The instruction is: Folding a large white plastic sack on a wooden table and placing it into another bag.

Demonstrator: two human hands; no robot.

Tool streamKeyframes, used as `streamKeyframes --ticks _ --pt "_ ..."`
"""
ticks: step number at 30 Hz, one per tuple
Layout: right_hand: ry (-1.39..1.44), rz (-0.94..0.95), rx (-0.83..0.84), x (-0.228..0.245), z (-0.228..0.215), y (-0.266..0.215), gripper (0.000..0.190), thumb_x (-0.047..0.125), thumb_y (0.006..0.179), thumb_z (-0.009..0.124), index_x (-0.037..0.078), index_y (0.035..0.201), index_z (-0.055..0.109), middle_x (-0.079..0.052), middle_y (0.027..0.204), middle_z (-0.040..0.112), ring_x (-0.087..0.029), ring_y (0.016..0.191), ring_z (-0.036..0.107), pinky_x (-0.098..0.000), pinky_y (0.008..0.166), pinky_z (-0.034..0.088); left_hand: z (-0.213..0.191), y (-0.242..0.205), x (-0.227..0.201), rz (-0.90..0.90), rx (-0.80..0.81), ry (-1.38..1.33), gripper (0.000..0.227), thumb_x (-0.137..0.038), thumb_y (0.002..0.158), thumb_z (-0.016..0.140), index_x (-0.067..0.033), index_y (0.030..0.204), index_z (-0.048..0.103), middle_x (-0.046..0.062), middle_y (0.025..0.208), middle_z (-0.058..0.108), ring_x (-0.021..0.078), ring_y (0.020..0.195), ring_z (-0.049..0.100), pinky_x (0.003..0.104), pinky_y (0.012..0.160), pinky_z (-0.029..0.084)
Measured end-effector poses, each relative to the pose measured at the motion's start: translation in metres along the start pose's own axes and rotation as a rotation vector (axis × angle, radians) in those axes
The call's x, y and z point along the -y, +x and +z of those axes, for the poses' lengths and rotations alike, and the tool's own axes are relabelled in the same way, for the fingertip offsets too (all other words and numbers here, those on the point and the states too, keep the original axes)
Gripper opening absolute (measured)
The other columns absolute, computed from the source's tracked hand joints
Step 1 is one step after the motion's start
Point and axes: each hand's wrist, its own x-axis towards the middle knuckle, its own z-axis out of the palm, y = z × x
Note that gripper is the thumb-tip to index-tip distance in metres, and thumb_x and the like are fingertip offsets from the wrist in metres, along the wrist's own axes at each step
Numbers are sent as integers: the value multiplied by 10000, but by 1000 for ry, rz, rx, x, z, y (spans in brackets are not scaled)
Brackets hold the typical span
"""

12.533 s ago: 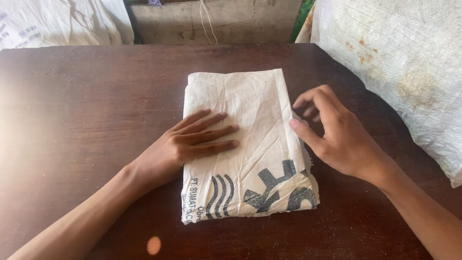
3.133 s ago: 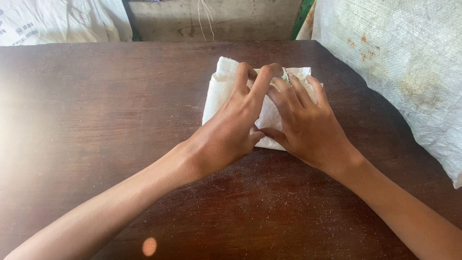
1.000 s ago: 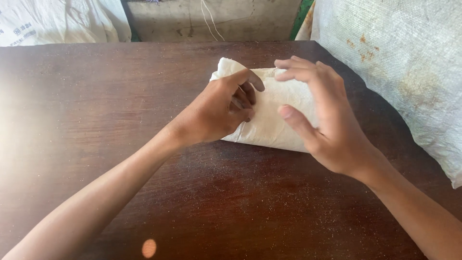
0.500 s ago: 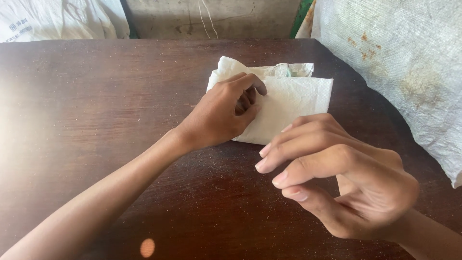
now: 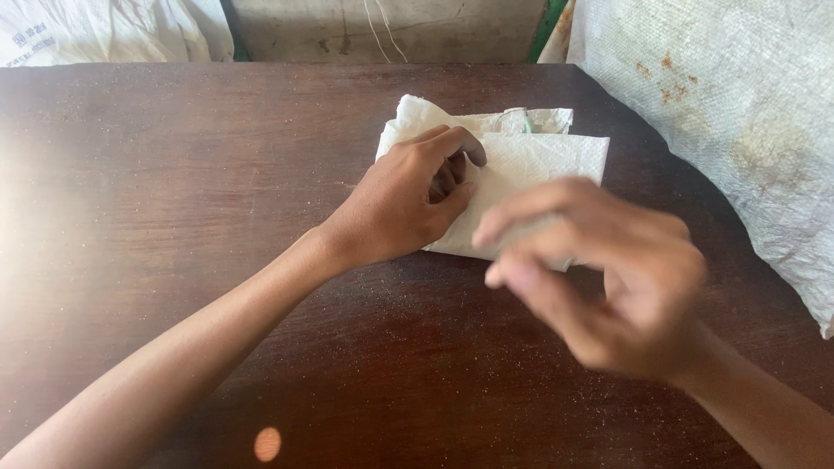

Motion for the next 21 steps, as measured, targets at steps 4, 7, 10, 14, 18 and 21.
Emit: streamKeyframes --ticks 4,7,10,14,18,21 --pt "-556 60 111 -55 -11 18 361 397 1069 564 88 1223 668 -145 1333 706 -310 1310 637 -556 1151 479 0 -2 -3 -12 -12 19 234 -43 947 669 25 1164 614 157 1088 681 229 885 735 352 819 626" --pt "-645 354 335 -85 -16 28 817 582 988 508 24 1563 346 -282 1597 349 -465 1458 269 -650 1107 229 15 -6 8 -17 -105 136 299 -60 942 686 1 1224 604 196 1229 599 305 1098 640 421 953 581" --pt "-450 784 553 -95 -11 37 878 663 896 420 236 1620 168 -107 1684 220 -358 1541 171 -625 1156 233 25 -7 20 36 -240 463 469 -156 959 729 -31 1365 530 232 1445 414 397 1363 423 570 1097 438" --pt "-478 704 543 -96 -9 27 908 693 910 401 184 1634 196 -178 1641 296 -391 1523 233 -632 1156 284 28 -4 38 -24 -289 813 745 -391 999 742 -35 1525 352 237 1613 219 448 1496 273 678 1167 312" --pt "-568 632 484 -83 -7 20 919 690 931 443 84 1592 241 -220 1608 364 -391 1467 367 -618 1100 395 14 7 40 -219 -270 431 1164 -505 866 830 -11 1601 74 366 1552 249 470 1350 428 610 1089 409" --pt "-458 762 448 -66 -11 21 981 668 888 550 89 1617 238 -257 1499 511 -400 1189 577 -565 1027 536 1 16 36 -459 -145 43 1362 -512 700 883 -42 1622 -3 332 1409 513 386 1165 660 496 988 552"
